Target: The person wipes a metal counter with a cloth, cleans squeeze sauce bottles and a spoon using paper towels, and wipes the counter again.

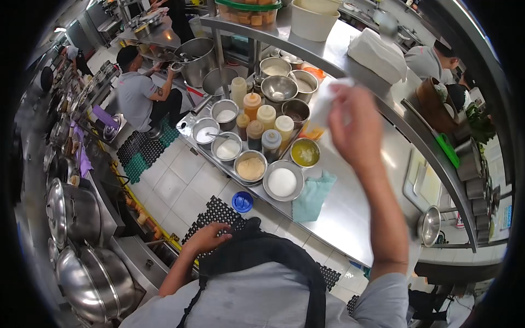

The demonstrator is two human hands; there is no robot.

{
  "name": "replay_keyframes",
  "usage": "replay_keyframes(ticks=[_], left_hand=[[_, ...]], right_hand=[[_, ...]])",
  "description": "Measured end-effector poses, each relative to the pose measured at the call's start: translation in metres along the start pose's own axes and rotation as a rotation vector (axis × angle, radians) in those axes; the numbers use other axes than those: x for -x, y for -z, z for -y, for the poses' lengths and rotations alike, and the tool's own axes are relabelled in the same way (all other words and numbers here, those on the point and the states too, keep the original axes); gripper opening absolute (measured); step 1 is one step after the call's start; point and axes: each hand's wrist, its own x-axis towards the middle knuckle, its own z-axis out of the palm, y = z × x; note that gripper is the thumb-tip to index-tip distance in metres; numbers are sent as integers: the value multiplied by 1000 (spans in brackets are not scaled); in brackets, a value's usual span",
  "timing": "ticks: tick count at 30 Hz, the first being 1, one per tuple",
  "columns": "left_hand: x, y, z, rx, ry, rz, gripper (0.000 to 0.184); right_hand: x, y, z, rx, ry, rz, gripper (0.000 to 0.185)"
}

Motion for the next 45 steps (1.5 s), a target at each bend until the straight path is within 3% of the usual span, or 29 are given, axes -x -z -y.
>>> replay_keyframes(ticks=[4,6,7,9,17,20,25,30,34,35,38,41,44,45], left_hand=[[3,2,-2,-7,2,-1,45],[3,4,-1,-4,-6,0,45],[3,6,-1,0,1,2,44],[4,11,0,13,23,-4,44],[21,21,25,126,192,-38,47],[19,23,30,140,180,-34,47],[5,30,30,99,117,-46,50],[-19,45,9,179,-75,-38,46],[-54,69,-50,480,-236,-146,46],[-65,80,-70,396,-353,-263,53],[-95,130,-143,128,-699,-500,80],[-109,162,-201,204,-895,-168,97],[-103,157,-237,445,-803,320,105],[-91,158,-248,441,-813,302,105]], right_hand=[[55,-98,-6,-183,-248,95,14],[75,-144,-9,-126,-347,216,16],[90,-169,-18,-79,-383,379,25],[120,-196,-13,-78,-366,380,35],[146,-222,18,-81,-492,267,71],[147,-233,22,-110,-605,239,63],[153,-237,16,-94,-538,203,61],[140,-208,9,-184,-517,177,67],[79,-123,38,-246,-617,291,65],[68,-105,41,-273,-505,221,66],[34,-35,58,-546,-553,285,69],[15,24,69,-804,-494,364,73],[3,68,83,-861,-447,392,78],[0,81,86,-913,-460,376,74]])
